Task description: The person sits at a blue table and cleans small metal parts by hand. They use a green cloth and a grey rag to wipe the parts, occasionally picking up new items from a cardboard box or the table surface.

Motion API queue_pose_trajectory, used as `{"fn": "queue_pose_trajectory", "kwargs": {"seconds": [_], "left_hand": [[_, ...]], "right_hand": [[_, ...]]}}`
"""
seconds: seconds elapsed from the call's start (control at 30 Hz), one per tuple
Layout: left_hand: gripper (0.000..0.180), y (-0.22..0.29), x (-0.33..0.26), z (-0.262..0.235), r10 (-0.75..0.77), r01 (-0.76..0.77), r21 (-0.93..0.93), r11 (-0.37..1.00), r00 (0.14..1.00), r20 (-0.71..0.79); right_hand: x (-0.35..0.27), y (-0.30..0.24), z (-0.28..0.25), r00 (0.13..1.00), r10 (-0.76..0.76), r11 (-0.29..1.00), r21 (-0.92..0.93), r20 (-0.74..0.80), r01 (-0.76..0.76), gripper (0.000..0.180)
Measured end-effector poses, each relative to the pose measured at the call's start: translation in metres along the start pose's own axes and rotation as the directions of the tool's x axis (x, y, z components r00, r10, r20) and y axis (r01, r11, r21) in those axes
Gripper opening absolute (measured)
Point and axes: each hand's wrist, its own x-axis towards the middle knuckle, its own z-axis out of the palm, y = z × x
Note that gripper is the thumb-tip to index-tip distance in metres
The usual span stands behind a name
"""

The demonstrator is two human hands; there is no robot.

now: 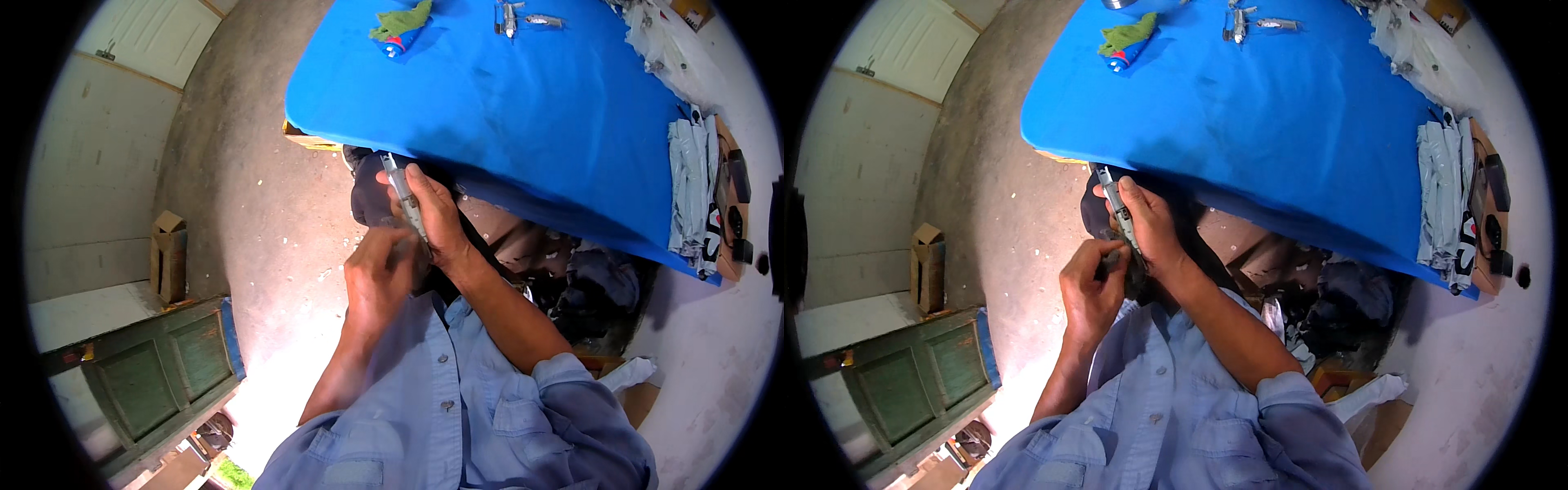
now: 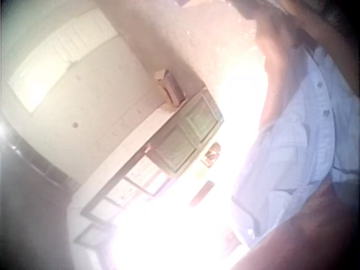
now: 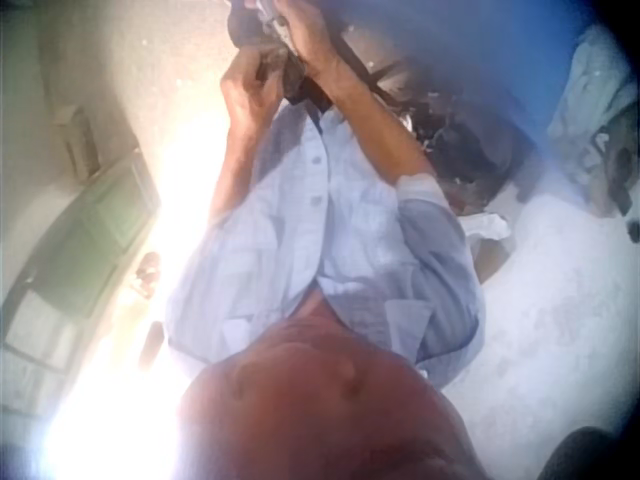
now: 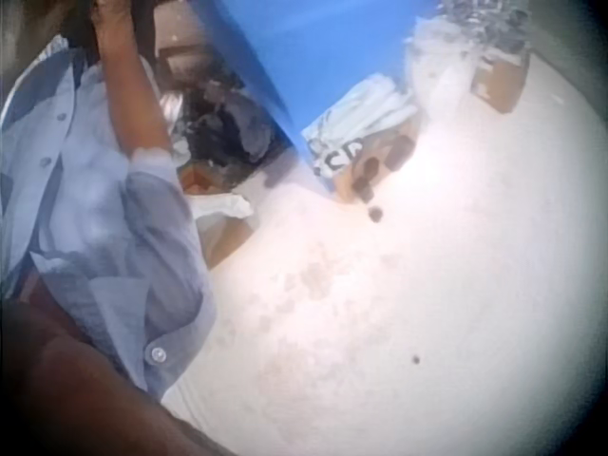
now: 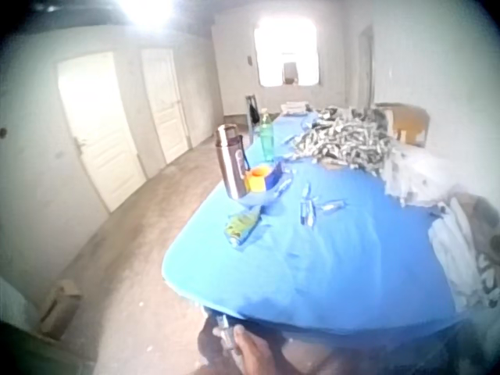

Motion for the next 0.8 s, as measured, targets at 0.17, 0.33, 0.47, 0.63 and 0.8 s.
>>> {"fn": "queue_pose_trajectory", "kwargs": {"seconds": [0.17, 0.33, 0.47, 0.63, 0.8], "left_hand": [[0.011, 0.001, -0.01, -0.005, 0.001, -0.001, -0.024, 1.0, 1.0, -0.012], [0.012, 0.014, 0.027, -0.026, -0.164, 0.157, -0.075, 0.985, 0.982, -0.094], [0.013, 0.007, 0.056, -0.02, -0.119, 0.113, -0.047, 0.992, 0.98, -0.156], [0.01, -0.002, 0.045, 0.002, -0.037, 0.035, -0.022, 0.999, 0.995, -0.089], [0.009, 0.009, 0.016, 0.01, 0.033, -0.032, 0.027, 0.999, 0.999, -0.018]], "right_hand": [[-0.002, -0.01, 0.004, 0.992, 0.101, 0.983, 0.147, 0.071, -0.111, 0.049], [0.002, -0.003, -0.002, 0.995, 0.067, 0.987, 0.143, 0.077, -0.077, 0.047], [0.007, 0.02, -0.005, 0.996, -0.045, 0.99, 0.134, 0.072, 0.035, 0.042], [0.001, 0.004, 0.001, 0.998, -0.065, 0.993, 0.094, -0.018, 0.066, 0.043], [0.005, 0.002, -0.012, 0.998, -0.057, 0.998, 0.0, 0.01, 0.057, 0.047]]}}
